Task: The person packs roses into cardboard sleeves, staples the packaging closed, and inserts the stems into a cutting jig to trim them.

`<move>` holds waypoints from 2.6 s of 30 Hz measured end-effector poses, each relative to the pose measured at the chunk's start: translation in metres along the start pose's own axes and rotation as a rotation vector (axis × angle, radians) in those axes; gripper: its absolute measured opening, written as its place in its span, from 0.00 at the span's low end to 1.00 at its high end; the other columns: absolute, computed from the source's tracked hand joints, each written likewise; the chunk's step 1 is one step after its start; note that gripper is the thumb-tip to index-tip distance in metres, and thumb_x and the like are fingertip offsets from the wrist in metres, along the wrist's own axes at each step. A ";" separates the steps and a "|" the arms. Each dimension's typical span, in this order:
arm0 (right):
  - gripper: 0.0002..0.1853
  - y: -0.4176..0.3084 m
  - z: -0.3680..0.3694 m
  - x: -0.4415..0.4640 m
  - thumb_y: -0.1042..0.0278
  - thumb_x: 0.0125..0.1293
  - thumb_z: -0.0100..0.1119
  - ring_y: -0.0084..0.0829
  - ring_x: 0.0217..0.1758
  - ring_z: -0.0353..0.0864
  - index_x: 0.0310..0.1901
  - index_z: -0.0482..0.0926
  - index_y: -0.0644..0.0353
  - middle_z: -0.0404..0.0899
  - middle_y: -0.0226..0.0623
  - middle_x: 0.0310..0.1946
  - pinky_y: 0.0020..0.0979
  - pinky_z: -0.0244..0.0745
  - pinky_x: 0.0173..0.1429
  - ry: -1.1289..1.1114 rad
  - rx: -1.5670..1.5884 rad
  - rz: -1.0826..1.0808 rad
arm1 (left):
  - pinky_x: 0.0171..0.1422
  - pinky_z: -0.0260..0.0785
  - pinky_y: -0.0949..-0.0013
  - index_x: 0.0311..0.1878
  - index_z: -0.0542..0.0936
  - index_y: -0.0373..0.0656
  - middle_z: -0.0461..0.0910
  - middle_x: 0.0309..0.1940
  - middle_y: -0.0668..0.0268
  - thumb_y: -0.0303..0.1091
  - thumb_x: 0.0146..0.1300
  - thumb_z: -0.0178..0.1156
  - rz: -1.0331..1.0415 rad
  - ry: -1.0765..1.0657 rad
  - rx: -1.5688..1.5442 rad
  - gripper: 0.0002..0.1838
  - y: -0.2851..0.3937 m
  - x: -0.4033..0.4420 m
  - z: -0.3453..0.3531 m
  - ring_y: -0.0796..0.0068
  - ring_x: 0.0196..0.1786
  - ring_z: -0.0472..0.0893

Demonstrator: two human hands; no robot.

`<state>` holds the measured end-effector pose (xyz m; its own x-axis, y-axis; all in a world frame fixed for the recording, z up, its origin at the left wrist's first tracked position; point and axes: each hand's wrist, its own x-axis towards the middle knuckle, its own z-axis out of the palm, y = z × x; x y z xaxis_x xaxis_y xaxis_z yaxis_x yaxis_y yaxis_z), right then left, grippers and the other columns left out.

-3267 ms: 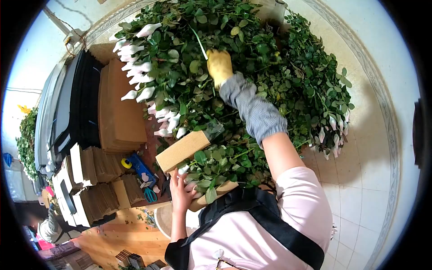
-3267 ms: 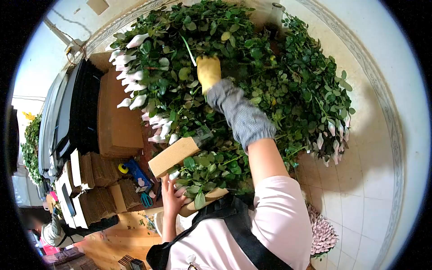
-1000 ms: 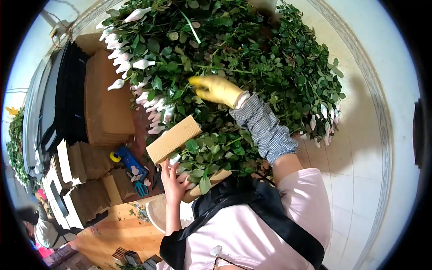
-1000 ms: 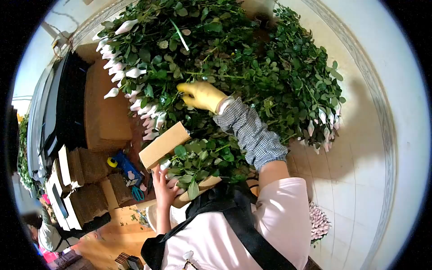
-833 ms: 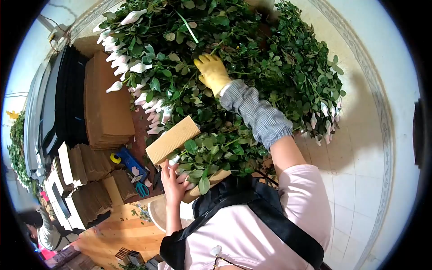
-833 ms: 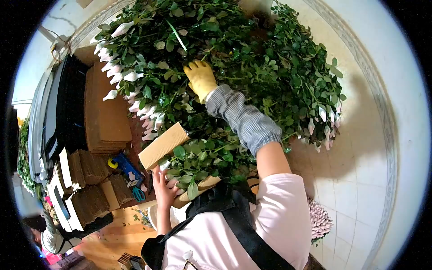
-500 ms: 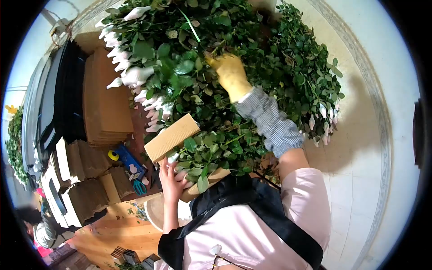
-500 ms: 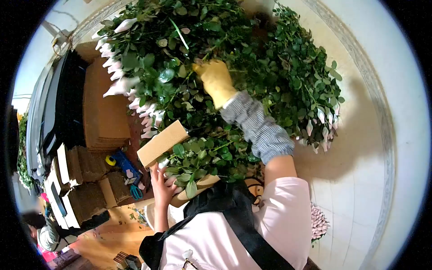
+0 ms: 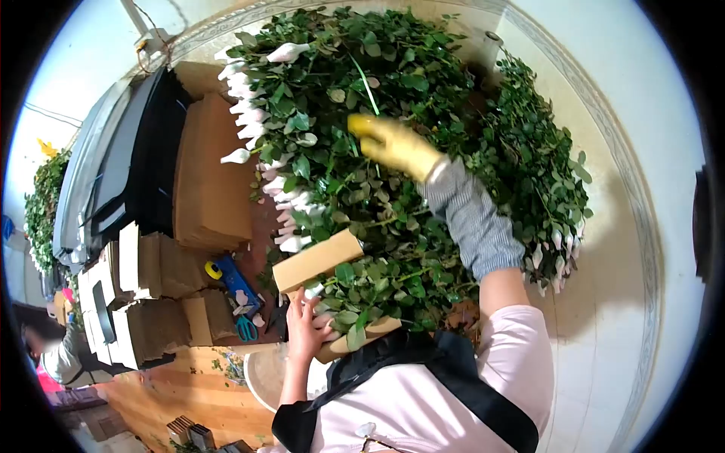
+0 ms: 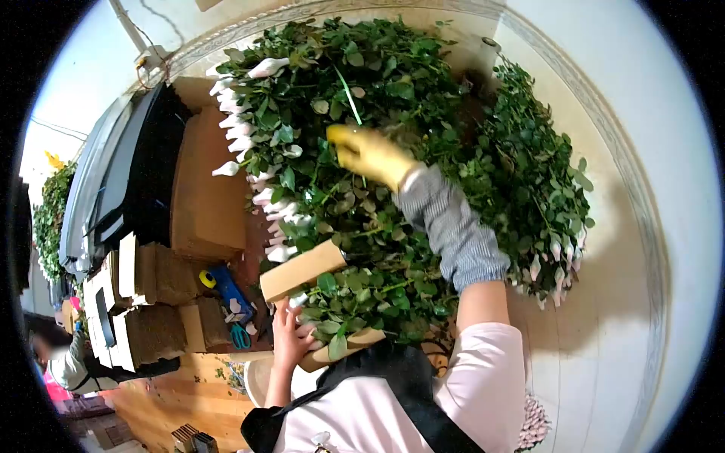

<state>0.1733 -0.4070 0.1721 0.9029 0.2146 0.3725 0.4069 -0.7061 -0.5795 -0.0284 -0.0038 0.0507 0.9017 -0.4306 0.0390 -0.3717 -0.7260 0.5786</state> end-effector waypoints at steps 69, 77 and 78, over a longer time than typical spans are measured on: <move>0.19 -0.082 -0.129 -0.055 0.79 0.65 0.61 0.35 0.58 0.82 0.56 0.84 0.52 0.84 0.38 0.55 0.34 0.74 0.66 0.058 0.047 0.227 | 0.73 0.61 0.47 0.61 0.77 0.46 0.68 0.66 0.49 0.36 0.42 0.75 0.018 0.045 -0.060 0.38 -0.007 0.002 0.005 0.45 0.66 0.70; 0.18 -0.059 0.042 -0.240 0.80 0.61 0.62 0.43 0.51 0.84 0.53 0.85 0.56 0.86 0.44 0.48 0.41 0.78 0.61 -0.295 -0.302 0.375 | 0.65 0.66 0.49 0.56 0.79 0.43 0.73 0.50 0.52 0.34 0.45 0.72 0.114 0.040 -0.036 0.30 0.002 0.005 -0.010 0.47 0.58 0.74; 0.18 -0.061 0.050 -0.244 0.79 0.60 0.62 0.44 0.51 0.84 0.52 0.85 0.56 0.86 0.44 0.48 0.41 0.78 0.61 -0.244 -0.368 0.379 | 0.64 0.66 0.50 0.56 0.79 0.44 0.74 0.51 0.54 0.33 0.44 0.72 0.103 0.017 -0.036 0.30 0.002 0.005 -0.011 0.49 0.58 0.74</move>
<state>-0.0646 -0.3821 0.0803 0.9997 0.0196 -0.0151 0.0134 -0.9428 -0.3332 -0.0220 -0.0017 0.0616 0.8629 -0.4926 0.1134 -0.4548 -0.6586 0.5995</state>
